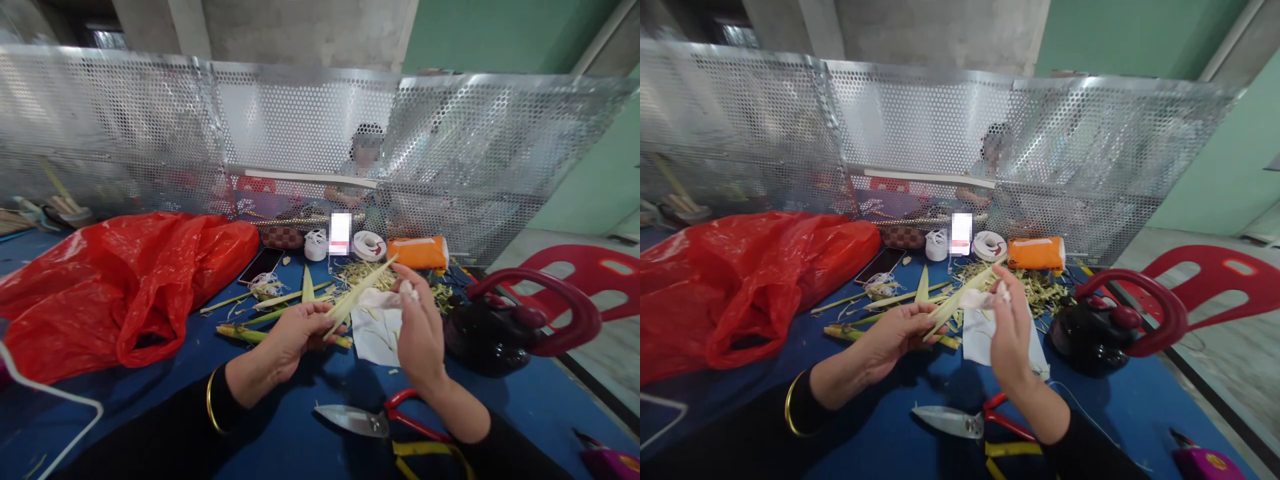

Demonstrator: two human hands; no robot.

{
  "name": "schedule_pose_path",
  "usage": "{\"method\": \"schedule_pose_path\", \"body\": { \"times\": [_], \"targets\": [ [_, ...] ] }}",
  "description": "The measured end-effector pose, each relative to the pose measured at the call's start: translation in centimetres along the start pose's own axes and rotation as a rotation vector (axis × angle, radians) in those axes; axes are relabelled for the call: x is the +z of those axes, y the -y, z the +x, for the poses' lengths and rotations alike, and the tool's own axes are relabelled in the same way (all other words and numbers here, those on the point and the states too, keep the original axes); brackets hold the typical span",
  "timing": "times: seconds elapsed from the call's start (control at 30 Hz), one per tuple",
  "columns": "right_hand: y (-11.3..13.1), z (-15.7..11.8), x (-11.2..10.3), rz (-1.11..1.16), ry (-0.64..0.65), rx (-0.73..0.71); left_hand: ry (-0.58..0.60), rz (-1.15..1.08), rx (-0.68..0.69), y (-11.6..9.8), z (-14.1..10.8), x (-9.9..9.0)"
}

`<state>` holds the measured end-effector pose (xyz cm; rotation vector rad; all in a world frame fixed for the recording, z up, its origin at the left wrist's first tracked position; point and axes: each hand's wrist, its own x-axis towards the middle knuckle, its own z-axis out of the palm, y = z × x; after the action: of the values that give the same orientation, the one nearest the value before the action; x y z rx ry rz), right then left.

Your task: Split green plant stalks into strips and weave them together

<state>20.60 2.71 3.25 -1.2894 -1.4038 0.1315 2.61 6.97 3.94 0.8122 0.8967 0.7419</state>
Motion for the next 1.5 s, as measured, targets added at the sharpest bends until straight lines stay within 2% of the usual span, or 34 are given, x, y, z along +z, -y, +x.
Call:
{"method": "schedule_pose_path", "body": {
  "times": [0.03,0.07,0.13,0.17,0.23,0.33,0.57,0.7,0.83,0.97,1.13,1.23,1.33,1.4,1.5],
  "targets": [
    [0.5,-0.6,0.3,-0.025,-0.024,-0.077,0.048,-0.007,-0.004,0.1,-0.1,0.1],
    [0.9,-1.2,0.7,-0.06,0.056,-0.218,0.104,-0.02,0.0,0.3,-0.2,0.2],
    [1.5,-2.2,1.6,-0.159,0.312,-0.5,0.195,-0.047,0.026,0.6,-0.3,0.4],
    [1.6,-2.4,1.9,-0.216,0.412,-0.591,0.219,-0.057,0.045,0.7,-0.4,0.4],
    [1.3,-2.3,2.2,-0.315,0.474,-0.634,0.233,-0.064,0.068,0.8,-0.4,0.4],
    [0.2,-1.0,1.8,-0.373,0.38,-0.516,0.255,-0.046,0.052,0.4,-0.5,0.4],
    [-3.8,2.4,-0.3,-0.603,0.288,-0.211,0.21,-0.011,0.055,-1.8,-1.4,0.3],
    [-6.4,4.0,-2.3,-0.64,0.173,-0.047,0.17,-0.056,0.097,-3.6,-1.8,-0.4],
    [-7.5,5.1,-4.3,-0.554,0.089,0.072,0.122,-0.15,0.18,-4.7,-1.7,-1.1],
    [-7.3,5.5,-4.4,-0.338,0.125,0.121,0.017,-0.191,0.186,-4.9,-1.9,-1.1],
    [-6.9,5.4,-3.6,-0.146,0.156,0.169,-0.065,-0.191,0.112,-4.0,-2.6,-0.9],
    [-6.2,5.1,-3.4,-0.136,0.117,0.168,-0.057,-0.192,0.069,-2.6,-3.1,-0.5],
    [-4.5,4.5,-3.2,-0.142,0.1,0.166,-0.021,-0.234,0.024,-0.7,-4.0,0.6],
    [-2.8,3.4,-2.8,-0.098,0.164,0.174,-0.027,-0.243,0.023,0.5,-4.5,1.5],
    [0.3,0.6,-2.0,0.036,0.347,0.208,-0.014,-0.194,0.08,2.2,-5.3,2.3]
  ]
}}
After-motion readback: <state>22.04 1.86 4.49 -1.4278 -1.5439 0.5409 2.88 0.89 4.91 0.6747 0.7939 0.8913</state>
